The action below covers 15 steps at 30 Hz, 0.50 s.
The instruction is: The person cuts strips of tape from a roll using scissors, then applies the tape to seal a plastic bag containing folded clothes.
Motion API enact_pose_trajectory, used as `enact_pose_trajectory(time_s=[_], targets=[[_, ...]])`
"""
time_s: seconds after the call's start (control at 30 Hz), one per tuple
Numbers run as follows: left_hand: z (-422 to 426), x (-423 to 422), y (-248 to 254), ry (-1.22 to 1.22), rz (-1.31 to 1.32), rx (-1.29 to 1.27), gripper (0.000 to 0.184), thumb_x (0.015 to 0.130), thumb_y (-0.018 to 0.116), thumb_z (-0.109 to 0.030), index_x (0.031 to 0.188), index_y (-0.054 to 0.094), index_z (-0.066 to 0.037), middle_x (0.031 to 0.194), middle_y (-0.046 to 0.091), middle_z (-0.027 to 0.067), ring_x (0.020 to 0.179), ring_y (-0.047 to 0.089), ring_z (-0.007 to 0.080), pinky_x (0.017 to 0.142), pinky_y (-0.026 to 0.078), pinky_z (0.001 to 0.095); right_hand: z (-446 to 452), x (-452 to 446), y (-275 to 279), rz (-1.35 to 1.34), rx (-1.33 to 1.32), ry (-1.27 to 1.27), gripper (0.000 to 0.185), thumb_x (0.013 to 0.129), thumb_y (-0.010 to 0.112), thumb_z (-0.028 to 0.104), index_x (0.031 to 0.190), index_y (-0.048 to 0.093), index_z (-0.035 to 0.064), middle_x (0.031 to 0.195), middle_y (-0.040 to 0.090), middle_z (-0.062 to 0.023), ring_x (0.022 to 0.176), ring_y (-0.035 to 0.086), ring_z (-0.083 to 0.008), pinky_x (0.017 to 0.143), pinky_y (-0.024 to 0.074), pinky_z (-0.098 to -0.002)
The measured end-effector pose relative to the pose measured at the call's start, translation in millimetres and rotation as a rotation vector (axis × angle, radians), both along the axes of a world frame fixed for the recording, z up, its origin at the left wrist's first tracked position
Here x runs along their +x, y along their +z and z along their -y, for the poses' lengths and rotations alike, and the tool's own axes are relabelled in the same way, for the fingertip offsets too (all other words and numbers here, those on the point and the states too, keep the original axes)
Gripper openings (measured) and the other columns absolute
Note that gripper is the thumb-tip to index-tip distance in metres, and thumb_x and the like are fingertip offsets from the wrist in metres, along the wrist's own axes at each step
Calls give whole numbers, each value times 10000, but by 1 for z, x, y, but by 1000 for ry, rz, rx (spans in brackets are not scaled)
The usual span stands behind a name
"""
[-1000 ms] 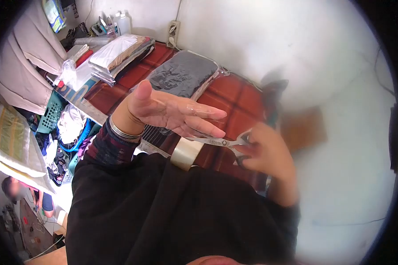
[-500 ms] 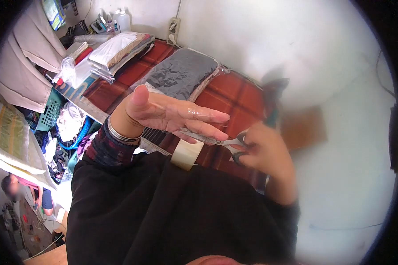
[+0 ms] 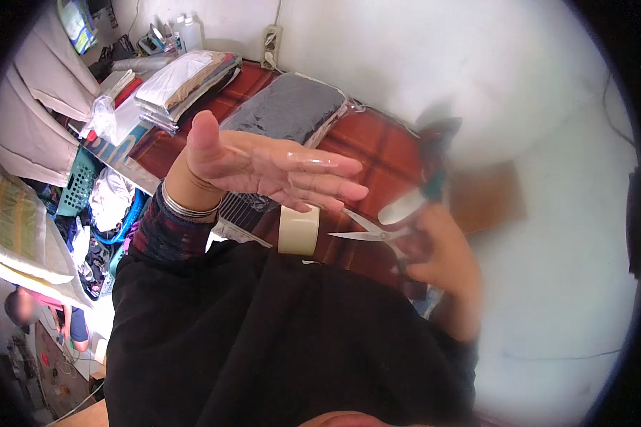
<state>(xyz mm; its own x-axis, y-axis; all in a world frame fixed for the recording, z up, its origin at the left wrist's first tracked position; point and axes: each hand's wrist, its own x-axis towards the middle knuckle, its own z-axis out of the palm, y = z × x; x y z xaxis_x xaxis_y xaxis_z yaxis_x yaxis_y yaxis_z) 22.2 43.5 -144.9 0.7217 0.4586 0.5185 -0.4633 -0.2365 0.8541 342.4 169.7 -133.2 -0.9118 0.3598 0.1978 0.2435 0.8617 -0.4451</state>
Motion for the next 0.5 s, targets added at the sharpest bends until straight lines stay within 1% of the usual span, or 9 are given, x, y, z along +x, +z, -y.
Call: enact_pose_trajectory(time_s=[0.07,0.13,0.17,0.23,0.3,0.37,0.5], targets=[[-4,7,5,-37,-18,48,1356,585,234,-981,1487,104,23,1518,140,292,1409,194,411,1082,211,582,3,-9,1,-8,33,-8,487,509,792,155,910,548,25,951,516,-135,923,530,-341,774,453,-399],[-5,13,9,-70,-16,109,1252,652,271,-932,1491,156,-11,1529,110,280,1417,141,425,1095,169,601,6,-17,3,-36,41,51,471,504,789,147,890,549,27,934,512,-130,913,528,-338,766,451,-395],[-7,15,9,-71,-21,109,1252,652,271,-932,1491,156,-11,1529,110,280,1417,141,425,1095,169,601,7,-19,5,-42,41,51,471,504,789,147,890,549,27,934,512,-130,913,528,-338,766,451,-395],[-10,19,8,-125,40,169,1167,695,291,-892,1492,195,-46,1536,81,270,1418,107,439,1106,136,599,9,-25,8,-55,56,124,473,493,790,141,879,542,28,925,510,-126,892,528,-332,759,447,-388],[-10,24,9,-167,90,197,1108,721,303,-866,1493,221,-75,1540,58,265,1417,87,450,1114,115,593,13,-29,15,-52,82,127,469,492,789,139,873,539,27,914,510,-124,883,527,-328,757,445,-385],[-9,24,10,-187,121,207,1078,734,309,-854,1493,235,-92,1542,44,263,1416,78,456,1118,106,588,13,-33,16,-45,109,132,466,490,789,137,867,537,27,904,509,-122,874,526,-325,754,443,-382],[-5,22,8,-167,119,179,1100,720,306,-865,1490,237,-82,1541,41,264,1415,79,457,1117,108,590,6,-33,12,-55,86,165,404,498,786,139,802,542,30,828,529,-109,811,545,-316,703,451,-389]])
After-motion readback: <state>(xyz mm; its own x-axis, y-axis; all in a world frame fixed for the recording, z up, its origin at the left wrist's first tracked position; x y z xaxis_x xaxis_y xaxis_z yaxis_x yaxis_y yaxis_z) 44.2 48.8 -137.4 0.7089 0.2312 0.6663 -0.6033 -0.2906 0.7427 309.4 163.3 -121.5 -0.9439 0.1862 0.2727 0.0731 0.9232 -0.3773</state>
